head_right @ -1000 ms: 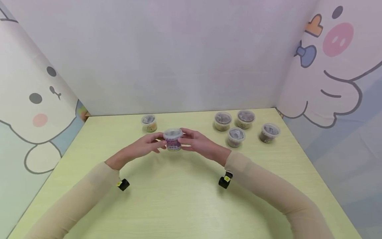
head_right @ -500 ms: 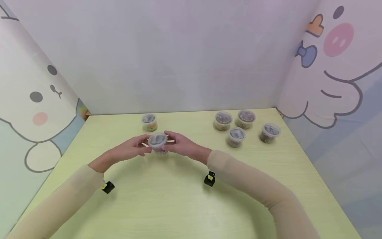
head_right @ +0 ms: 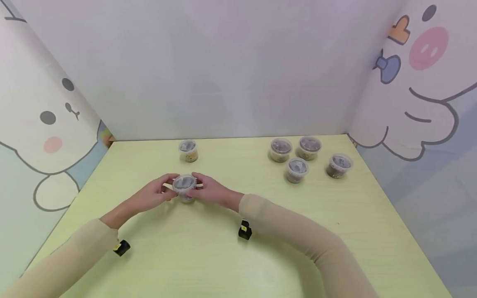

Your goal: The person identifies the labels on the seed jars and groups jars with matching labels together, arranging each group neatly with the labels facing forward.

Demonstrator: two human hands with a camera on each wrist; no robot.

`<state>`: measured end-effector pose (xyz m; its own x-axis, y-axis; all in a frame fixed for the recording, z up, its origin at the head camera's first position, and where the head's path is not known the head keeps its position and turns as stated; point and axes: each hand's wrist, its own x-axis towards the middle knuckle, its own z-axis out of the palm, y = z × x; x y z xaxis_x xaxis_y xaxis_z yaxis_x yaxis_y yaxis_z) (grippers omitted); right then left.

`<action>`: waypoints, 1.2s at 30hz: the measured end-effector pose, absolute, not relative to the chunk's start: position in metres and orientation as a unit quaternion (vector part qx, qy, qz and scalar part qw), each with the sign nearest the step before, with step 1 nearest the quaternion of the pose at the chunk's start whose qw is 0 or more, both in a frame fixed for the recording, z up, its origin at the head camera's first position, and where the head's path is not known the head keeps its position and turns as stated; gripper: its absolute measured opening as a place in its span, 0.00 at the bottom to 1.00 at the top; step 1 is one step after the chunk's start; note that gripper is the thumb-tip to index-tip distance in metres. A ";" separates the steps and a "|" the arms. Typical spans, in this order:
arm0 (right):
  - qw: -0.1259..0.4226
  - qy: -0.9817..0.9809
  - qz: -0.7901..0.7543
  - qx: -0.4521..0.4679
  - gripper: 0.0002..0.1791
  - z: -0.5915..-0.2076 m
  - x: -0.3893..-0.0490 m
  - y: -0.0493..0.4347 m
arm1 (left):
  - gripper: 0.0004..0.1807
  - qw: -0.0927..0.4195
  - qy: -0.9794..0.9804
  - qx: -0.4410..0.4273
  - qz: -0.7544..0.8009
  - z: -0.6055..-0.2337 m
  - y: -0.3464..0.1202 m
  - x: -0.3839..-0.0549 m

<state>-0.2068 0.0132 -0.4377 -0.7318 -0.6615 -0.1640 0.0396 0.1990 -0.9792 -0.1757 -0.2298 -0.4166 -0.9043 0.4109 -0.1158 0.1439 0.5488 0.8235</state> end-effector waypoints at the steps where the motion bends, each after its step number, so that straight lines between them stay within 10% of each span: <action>1: 0.294 0.715 -0.595 -0.219 0.41 -0.439 -0.207 0.011 | 0.30 0.144 0.868 0.160 0.448 -0.418 -0.231 -0.175; 36: 0.281 0.732 -0.592 -0.185 0.37 -0.442 -0.194 -0.010 | 0.23 0.098 0.858 0.164 0.477 -0.430 -0.247 -0.171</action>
<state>-0.1937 -0.0097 -0.4418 -0.7731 -0.6044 -0.1924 0.0616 0.2303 -0.9712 -0.1708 -0.2474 -0.4301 -0.9267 0.3755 -0.0115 0.1880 0.4900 0.8512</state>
